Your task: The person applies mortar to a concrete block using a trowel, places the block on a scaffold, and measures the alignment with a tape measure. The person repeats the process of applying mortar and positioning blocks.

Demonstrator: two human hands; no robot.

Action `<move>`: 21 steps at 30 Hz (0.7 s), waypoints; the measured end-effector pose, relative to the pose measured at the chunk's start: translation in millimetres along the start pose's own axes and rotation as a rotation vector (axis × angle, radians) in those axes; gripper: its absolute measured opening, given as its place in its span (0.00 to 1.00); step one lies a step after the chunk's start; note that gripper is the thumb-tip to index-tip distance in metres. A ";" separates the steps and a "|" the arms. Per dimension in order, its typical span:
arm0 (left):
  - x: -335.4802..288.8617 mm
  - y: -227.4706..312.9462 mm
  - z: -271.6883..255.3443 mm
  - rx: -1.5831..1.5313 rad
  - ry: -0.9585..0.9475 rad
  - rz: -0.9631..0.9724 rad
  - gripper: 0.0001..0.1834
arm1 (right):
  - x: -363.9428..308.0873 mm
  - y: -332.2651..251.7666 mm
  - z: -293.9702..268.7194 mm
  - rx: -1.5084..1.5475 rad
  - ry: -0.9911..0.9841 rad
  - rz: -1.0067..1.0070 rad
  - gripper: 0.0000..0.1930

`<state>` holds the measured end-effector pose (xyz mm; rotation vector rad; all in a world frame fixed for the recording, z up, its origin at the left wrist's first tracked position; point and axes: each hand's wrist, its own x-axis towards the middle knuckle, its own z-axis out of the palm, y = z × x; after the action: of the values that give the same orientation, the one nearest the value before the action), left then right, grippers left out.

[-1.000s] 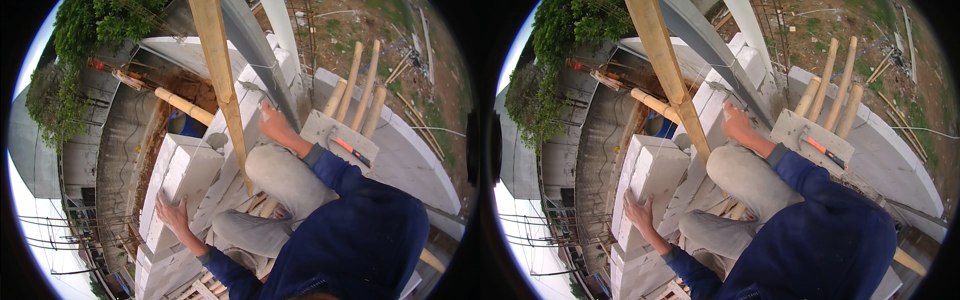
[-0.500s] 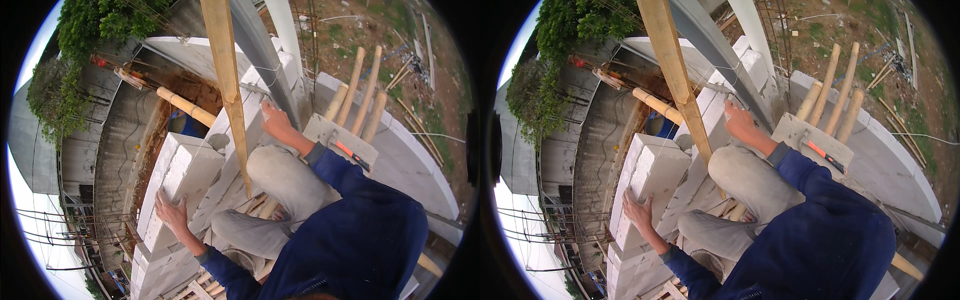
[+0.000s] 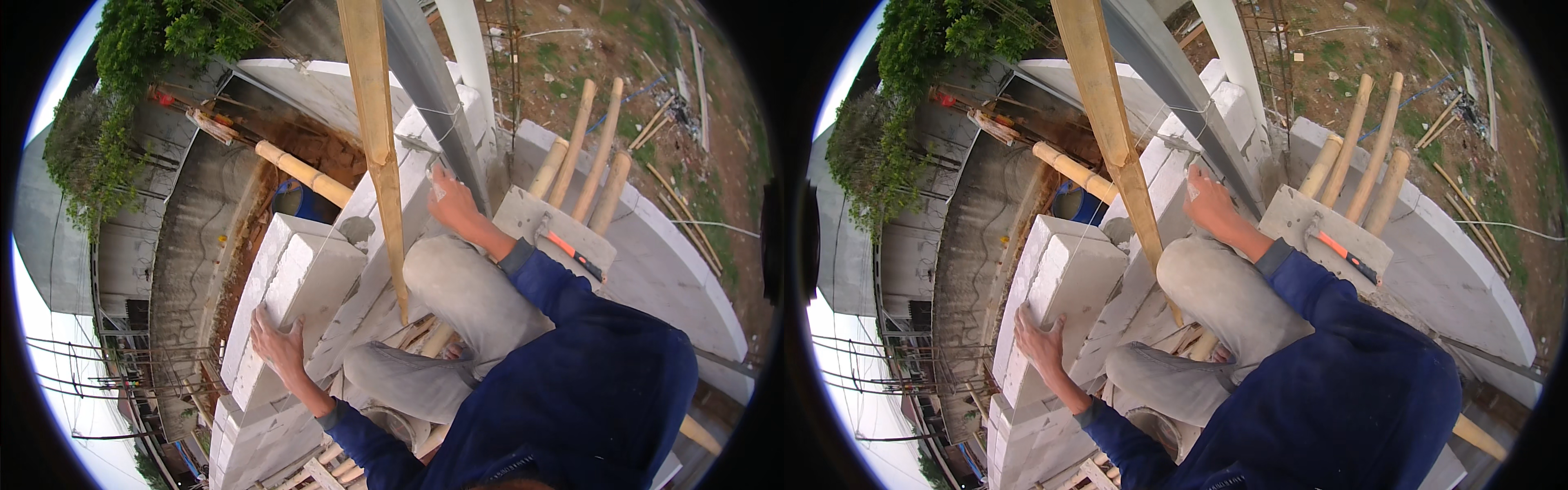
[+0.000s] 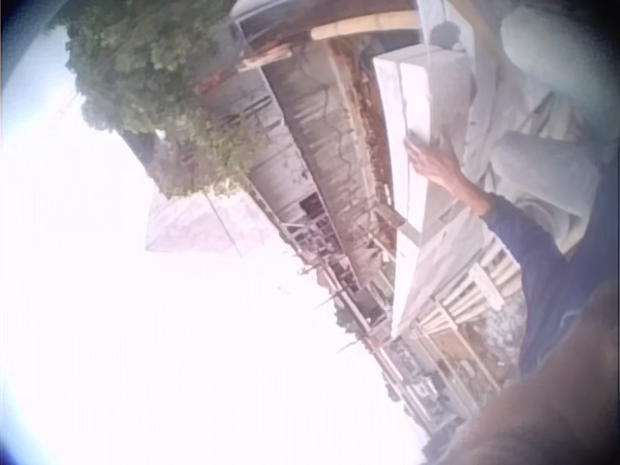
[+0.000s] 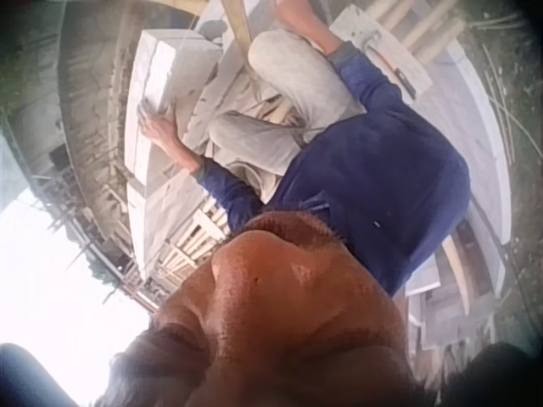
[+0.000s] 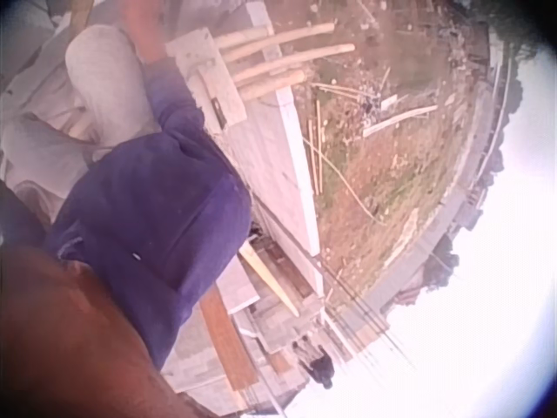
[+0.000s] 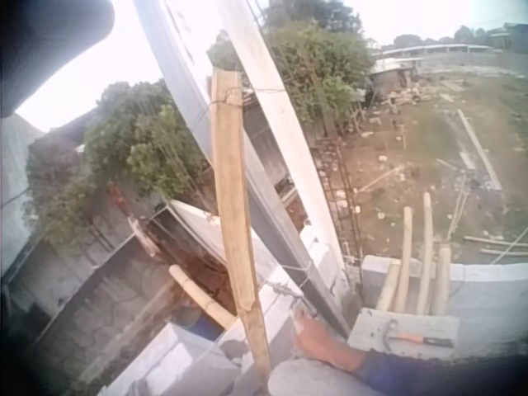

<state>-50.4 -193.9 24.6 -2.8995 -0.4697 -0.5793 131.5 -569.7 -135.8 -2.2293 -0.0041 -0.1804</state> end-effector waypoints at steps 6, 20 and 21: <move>-1.0 -0.7 0.2 -0.001 -0.008 -0.011 0.49 | 3.5 -12.3 -11.2 0.040 -0.008 -0.015 0.24; -4.3 3.5 -5.7 -0.002 -0.012 -0.008 0.50 | 42.6 -23.0 -10.0 1.538 -0.181 0.885 0.04; -5.2 3.3 -6.2 0.001 -0.010 -0.009 0.50 | 31.5 -24.5 -14.5 1.530 -0.152 0.894 0.03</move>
<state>-56.1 -199.6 27.9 -2.9018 -0.4844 -0.5659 159.2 -567.8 -103.7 -0.5753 0.5615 0.3837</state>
